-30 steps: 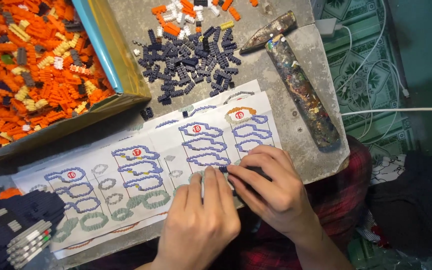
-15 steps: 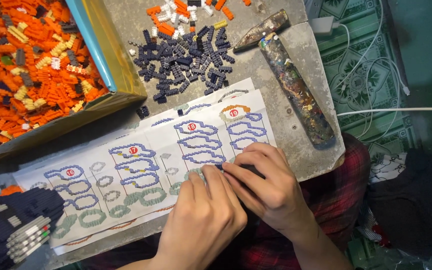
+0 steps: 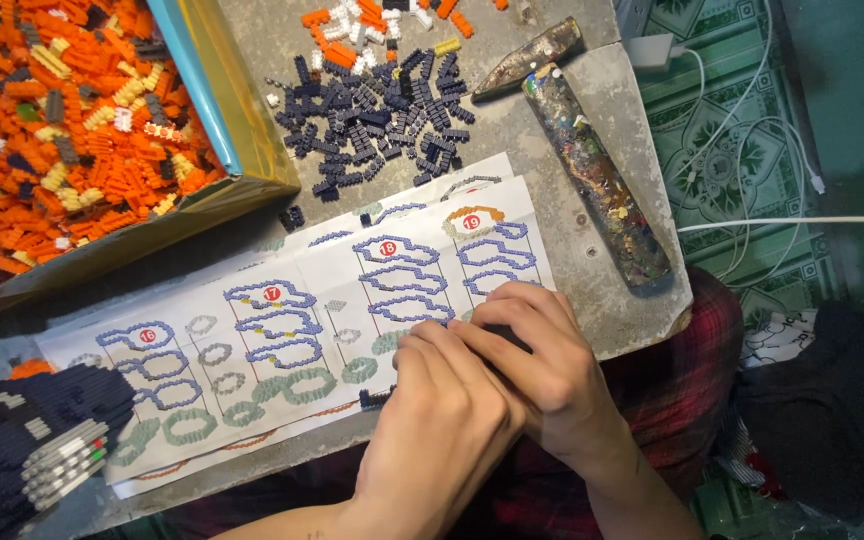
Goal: Assembling a small model using interlocking plastic blocks and a small hammer while following a manual.
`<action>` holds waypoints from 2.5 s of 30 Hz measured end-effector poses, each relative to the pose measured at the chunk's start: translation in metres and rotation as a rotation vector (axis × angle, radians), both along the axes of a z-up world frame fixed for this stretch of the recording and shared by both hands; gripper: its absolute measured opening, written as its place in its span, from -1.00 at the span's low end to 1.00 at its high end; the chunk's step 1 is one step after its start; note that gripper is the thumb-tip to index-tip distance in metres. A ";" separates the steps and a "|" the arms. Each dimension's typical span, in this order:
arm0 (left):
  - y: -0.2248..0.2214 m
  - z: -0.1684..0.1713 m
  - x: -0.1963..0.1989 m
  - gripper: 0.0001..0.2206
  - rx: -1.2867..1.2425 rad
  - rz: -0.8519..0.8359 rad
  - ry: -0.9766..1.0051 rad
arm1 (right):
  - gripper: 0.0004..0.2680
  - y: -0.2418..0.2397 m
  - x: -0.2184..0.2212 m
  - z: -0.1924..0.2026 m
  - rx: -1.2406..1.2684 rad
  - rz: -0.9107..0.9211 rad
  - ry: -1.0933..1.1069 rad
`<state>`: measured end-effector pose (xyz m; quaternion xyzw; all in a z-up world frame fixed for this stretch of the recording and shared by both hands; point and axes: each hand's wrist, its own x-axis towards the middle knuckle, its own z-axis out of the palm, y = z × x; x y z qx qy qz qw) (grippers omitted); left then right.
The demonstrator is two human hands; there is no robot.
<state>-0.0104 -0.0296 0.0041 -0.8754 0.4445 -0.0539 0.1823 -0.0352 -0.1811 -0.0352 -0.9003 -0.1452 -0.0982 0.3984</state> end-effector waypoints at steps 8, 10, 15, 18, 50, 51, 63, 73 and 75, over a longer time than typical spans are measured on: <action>0.038 -0.007 0.015 -0.87 -0.170 0.042 0.190 | -0.87 0.002 0.005 -0.001 0.005 -0.008 -0.053; 0.054 -0.009 0.018 -0.87 -0.195 0.029 0.252 | -0.91 0.003 0.007 0.002 -0.004 -0.028 -0.087; 0.060 -0.012 0.000 -0.69 -0.422 0.031 0.165 | -0.90 0.003 0.007 0.001 0.009 -0.021 -0.095; 0.044 -0.015 -0.008 -0.72 -0.447 0.093 0.094 | -0.90 0.004 0.005 0.001 0.011 -0.028 -0.075; 0.068 -0.036 -0.012 -0.84 -0.817 0.277 0.159 | -0.44 -0.076 0.052 0.031 -0.716 -0.280 0.210; 0.068 -0.038 -0.013 -0.82 -0.872 0.273 0.198 | -0.40 -0.074 0.055 0.036 -0.730 -0.284 0.264; 0.069 -0.046 -0.010 -0.91 -1.050 0.215 0.180 | -0.53 -0.063 -0.042 0.065 -0.361 0.083 0.158; 0.071 -0.048 -0.010 -0.89 -1.059 0.219 0.186 | -0.57 -0.045 -0.059 0.060 -0.606 0.083 0.054; 0.071 -0.048 -0.010 -0.89 -1.062 0.222 0.194 | -0.59 -0.045 -0.061 0.058 -0.551 0.073 0.037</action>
